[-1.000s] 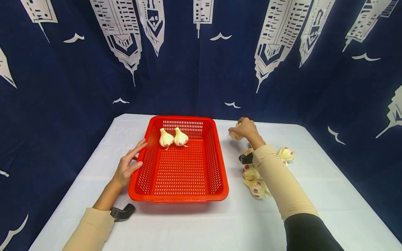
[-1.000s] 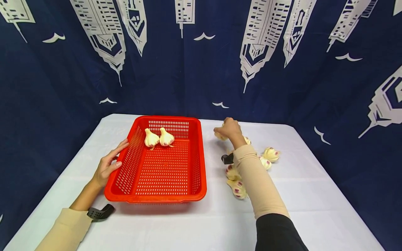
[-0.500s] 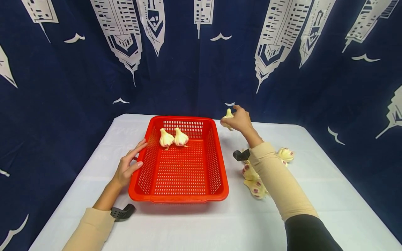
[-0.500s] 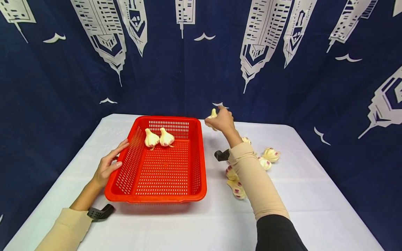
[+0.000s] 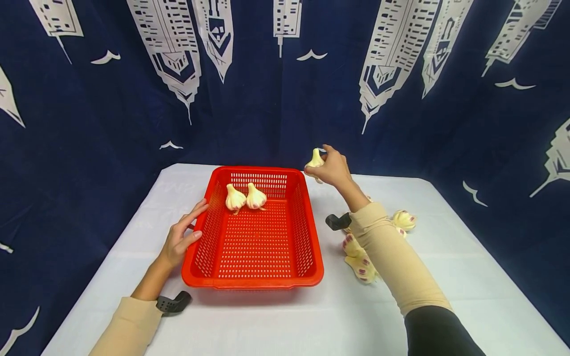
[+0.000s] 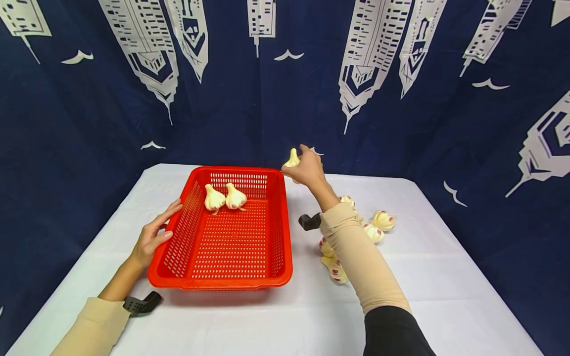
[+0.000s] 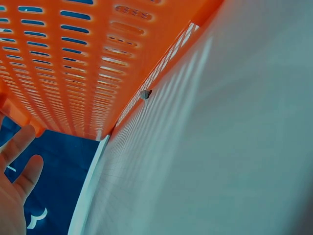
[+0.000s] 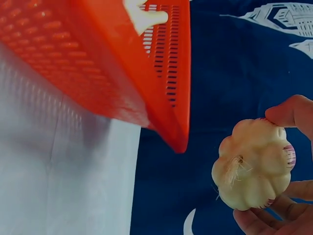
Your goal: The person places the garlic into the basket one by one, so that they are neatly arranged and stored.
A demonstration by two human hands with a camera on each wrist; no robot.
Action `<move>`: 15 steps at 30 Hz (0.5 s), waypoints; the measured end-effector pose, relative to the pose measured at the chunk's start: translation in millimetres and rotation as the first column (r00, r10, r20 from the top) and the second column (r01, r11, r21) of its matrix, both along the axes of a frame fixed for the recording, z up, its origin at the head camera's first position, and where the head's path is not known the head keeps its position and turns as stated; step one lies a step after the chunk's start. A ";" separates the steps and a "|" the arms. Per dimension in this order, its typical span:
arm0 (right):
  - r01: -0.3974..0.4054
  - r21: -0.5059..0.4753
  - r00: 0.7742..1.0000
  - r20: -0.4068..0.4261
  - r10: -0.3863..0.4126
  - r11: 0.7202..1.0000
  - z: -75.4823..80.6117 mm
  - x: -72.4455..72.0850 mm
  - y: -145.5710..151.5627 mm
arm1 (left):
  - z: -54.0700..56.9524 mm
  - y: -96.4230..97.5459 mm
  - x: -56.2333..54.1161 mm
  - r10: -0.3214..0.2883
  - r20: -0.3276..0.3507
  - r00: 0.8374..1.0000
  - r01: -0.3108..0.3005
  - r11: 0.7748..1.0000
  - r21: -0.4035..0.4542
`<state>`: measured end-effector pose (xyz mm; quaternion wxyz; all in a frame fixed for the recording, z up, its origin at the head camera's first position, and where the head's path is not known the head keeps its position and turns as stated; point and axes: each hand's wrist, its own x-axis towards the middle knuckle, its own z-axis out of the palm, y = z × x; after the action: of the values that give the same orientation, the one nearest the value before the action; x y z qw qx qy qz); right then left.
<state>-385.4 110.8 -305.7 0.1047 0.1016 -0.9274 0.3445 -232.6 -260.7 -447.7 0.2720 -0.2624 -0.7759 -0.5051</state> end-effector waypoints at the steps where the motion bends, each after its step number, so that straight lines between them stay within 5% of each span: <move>1: -0.006 0.002 1.000 -0.004 0.006 1.000 0.8 1.1 -1.4 | -0.2 0.1 -0.1 0.001 0.000 1.000 -0.001 1.000 -0.001; 15: -0.124 0.063 0.992 -0.011 0.125 0.990 7.3 10.8 -20.3 | 0.0 0.9 1.0 0.013 0.009 1.000 -0.012 1.000 -0.016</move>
<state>-374.6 90.5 -298.4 0.0869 0.1652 -0.9286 0.3208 -231.6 -259.8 -447.8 0.2696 -0.2575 -0.7828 -0.4982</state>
